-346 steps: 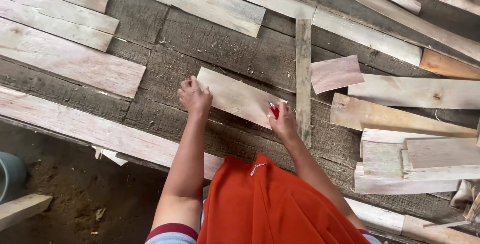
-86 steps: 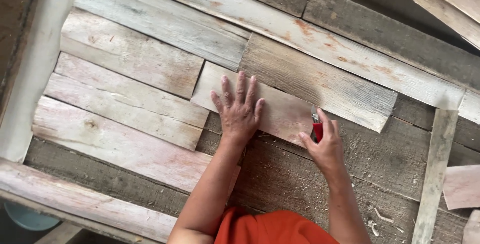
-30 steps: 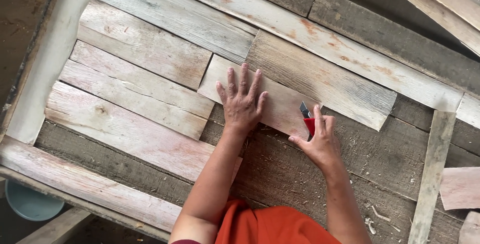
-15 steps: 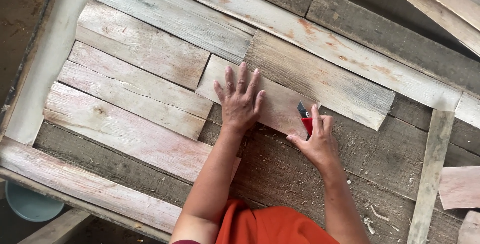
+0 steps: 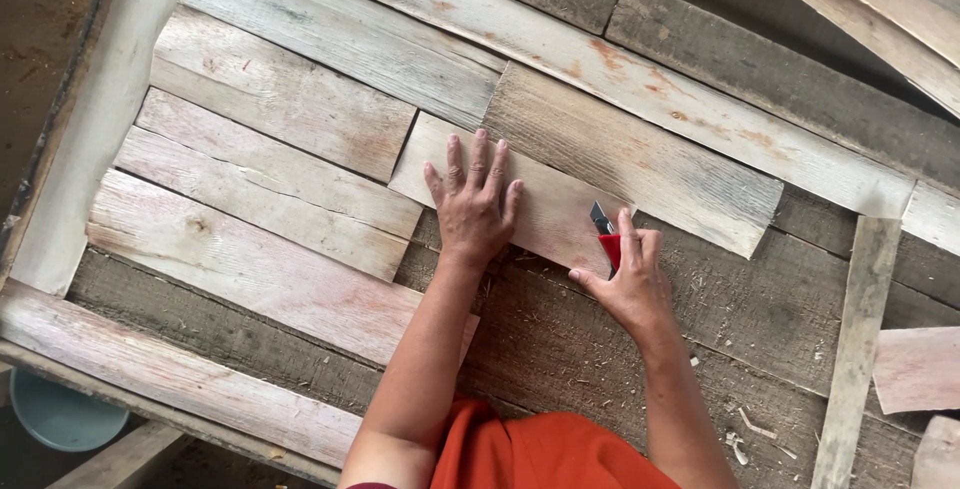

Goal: The person uses a red utility knife to cut and trim thin wooden planks on a wooden work surface. They repeatedly position the planks, score along edges, and break off sections, then place trimmed pieces into a rectangular frame.

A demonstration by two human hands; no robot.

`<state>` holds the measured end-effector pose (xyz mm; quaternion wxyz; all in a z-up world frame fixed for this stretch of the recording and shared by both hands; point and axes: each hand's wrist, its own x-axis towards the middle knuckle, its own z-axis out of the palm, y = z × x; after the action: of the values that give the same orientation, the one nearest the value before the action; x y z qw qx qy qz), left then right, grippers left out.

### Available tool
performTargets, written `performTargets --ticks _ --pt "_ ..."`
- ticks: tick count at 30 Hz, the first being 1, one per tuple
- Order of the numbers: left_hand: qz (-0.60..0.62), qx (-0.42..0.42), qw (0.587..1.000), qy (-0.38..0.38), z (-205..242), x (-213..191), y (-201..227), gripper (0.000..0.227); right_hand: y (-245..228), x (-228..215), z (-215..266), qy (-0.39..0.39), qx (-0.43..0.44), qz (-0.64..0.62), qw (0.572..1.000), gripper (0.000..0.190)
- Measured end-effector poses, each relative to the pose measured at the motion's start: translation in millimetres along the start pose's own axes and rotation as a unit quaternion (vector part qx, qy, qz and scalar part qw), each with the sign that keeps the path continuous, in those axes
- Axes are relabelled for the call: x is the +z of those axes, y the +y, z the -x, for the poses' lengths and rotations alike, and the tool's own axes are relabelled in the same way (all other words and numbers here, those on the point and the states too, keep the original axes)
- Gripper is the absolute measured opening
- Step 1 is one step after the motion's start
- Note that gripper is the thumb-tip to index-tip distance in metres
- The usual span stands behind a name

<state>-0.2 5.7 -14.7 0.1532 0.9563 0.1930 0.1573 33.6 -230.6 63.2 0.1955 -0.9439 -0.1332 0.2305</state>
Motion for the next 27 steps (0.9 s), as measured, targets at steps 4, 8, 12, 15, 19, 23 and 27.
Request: performTargets --ticks 4,8,12,15,19,23,27 --pt "0.002 0.003 1.000 -0.003 -1.6 -1.0 1.5 0.058 -16.3 -13.2 4.6 -0.020 0.037 -0.016 0.999 0.116" --pt "-0.005 0.004 1.000 -0.021 -2.7 -5.5 3.1 0.059 -14.5 -14.2 5.6 -0.020 0.039 -0.022 0.999 0.116" --pt "-0.005 -0.017 0.998 -0.063 -2.8 -9.2 4.2 0.059 4.3 -2.3 0.7 -0.015 0.025 -0.036 0.999 0.109" --pt "-0.003 -0.030 0.995 -0.094 -4.5 -12.3 4.4 0.060 12.6 0.7 -1.2 -0.010 0.017 -0.049 0.999 0.103" --pt "0.006 -0.031 0.993 -0.110 -0.6 -12.3 3.0 0.061 34.8 11.6 -3.2 0.003 0.004 -0.070 0.998 0.090" --pt "0.005 -0.044 0.988 -0.146 1.3 -24.7 10.1 0.059 29.4 2.1 3.2 0.028 0.017 -0.121 0.992 0.077" --pt "0.007 -0.040 0.988 -0.152 7.6 -22.8 7.6 0.057 13.7 -1.0 10.6 0.050 0.052 -0.204 0.976 0.057"
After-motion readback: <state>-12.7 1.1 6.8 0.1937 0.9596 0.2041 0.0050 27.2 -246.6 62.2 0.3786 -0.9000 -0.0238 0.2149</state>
